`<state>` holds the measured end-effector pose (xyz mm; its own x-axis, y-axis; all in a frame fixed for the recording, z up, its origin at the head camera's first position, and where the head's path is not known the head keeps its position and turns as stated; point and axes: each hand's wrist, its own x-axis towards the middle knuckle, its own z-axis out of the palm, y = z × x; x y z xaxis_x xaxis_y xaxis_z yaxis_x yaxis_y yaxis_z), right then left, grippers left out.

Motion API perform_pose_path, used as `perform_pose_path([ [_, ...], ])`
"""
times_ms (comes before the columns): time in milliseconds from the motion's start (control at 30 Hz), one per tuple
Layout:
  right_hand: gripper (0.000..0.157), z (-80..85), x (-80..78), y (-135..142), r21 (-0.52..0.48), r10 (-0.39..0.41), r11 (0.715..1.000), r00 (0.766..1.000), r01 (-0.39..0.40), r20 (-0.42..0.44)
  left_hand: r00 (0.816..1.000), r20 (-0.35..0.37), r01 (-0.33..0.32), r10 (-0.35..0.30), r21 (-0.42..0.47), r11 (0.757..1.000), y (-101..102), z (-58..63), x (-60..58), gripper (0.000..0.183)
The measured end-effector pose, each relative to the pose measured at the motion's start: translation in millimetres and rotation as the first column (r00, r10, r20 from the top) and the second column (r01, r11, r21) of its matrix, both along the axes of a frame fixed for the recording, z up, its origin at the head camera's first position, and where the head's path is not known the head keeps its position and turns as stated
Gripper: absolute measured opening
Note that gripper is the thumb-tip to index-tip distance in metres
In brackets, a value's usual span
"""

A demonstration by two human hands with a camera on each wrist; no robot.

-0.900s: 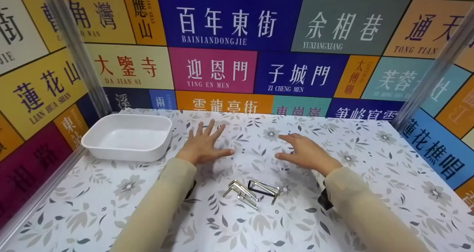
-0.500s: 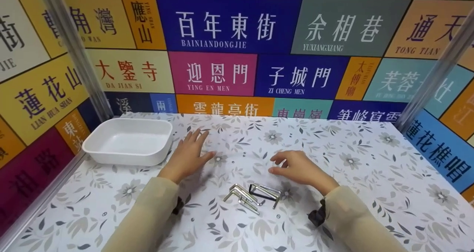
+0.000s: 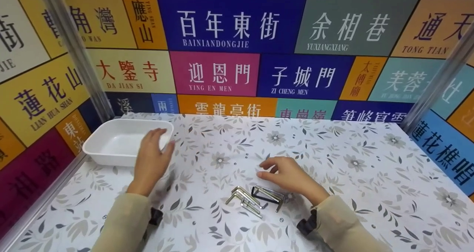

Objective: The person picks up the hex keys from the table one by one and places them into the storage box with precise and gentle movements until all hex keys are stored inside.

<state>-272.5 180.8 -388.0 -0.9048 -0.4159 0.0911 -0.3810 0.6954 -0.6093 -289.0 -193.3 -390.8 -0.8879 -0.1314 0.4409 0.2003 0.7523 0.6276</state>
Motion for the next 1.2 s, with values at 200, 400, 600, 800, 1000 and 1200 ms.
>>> perform_pose_path([
  [200,0.041,-0.3,-2.1,-28,-0.035,0.026,0.999,1.000,-0.026,0.004,0.982,-0.020,-0.182,0.187,0.147,0.972,-31,-3.4,3.2,0.054],
  [400,0.050,-5.1,-1.0,-59,-0.125,0.019,0.992,0.997,-0.010,0.069,0.923,0.161,-0.382,0.351,0.253,0.889,-59,-6.2,2.8,0.077],
  [600,0.057,-11.6,-3.0,-91,-0.196,0.060,0.980,0.992,-0.038,0.107,0.885,0.300,-0.456,0.356,0.402,0.794,-78,-9.6,2.5,0.088],
  [800,0.064,-17.2,-6.1,-123,-0.224,0.104,0.972,0.982,-0.068,0.156,0.869,0.354,-0.492,0.347,0.542,0.681,-95,-18.5,3.7,0.094],
  [1000,0.065,-22.5,-6.4,-147,-0.260,0.088,0.965,0.969,-0.025,0.232,0.900,0.294,-0.421,0.323,0.779,0.464,-109,-29.2,8.7,0.081],
  [1200,0.071,-29.4,-7.9,-171,-0.375,0.087,0.927,0.951,0.032,0.296,0.932,0.173,-0.292,0.318,0.879,0.378,-116,-36.3,7.2,0.056],
])
